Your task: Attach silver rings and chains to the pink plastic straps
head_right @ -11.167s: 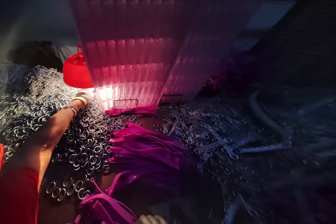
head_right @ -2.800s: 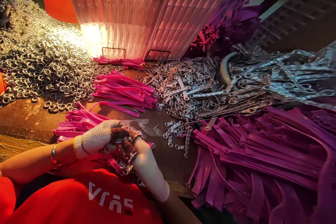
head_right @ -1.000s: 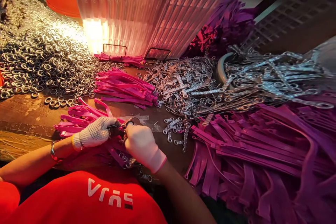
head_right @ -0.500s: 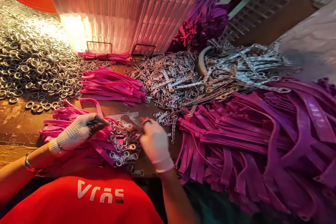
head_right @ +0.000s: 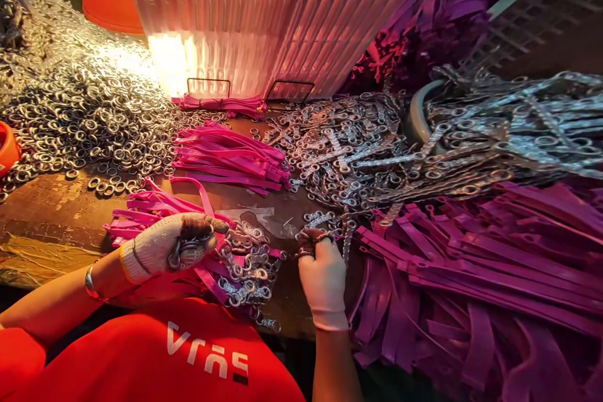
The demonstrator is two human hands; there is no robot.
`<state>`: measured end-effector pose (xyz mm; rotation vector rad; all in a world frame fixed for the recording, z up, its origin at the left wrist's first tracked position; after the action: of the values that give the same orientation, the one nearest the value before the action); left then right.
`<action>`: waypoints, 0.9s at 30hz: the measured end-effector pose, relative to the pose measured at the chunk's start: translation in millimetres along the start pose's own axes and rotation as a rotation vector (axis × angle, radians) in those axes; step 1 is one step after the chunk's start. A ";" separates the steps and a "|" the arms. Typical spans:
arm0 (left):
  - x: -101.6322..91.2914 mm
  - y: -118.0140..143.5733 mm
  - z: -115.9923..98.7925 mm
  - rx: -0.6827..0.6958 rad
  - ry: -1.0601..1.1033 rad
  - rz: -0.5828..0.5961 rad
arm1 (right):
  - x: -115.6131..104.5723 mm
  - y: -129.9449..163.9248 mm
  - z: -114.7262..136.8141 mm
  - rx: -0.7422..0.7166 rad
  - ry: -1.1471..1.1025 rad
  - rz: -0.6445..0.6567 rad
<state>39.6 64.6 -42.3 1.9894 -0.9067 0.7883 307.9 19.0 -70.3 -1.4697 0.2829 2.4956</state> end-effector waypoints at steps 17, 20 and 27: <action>8.0 -0.8 8.1 0.506 -0.338 -0.266 | 18.4 23.8 158.9 -0.428 -0.560 0.418; 9.7 2.1 -3.5 0.480 -0.609 -0.271 | 12.8 23.0 152.2 -0.409 -0.488 0.365; 13.8 3.6 -26.0 0.367 -1.008 -0.190 | 1.9 22.9 153.2 -0.501 -0.185 0.337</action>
<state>39.1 80.7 -17.4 2.7939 -1.1257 -0.2543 172.7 40.2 2.4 -1.4297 -0.1571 3.1190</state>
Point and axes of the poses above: each hand's wrist, its own y-axis away from the middle knuckle, its own x-axis out of the palm, z = x × y, the point moved 6 cm from there along -y, towards the middle knuckle, and after that the axes turned 12 degrees about z, right-handed, at the moved point
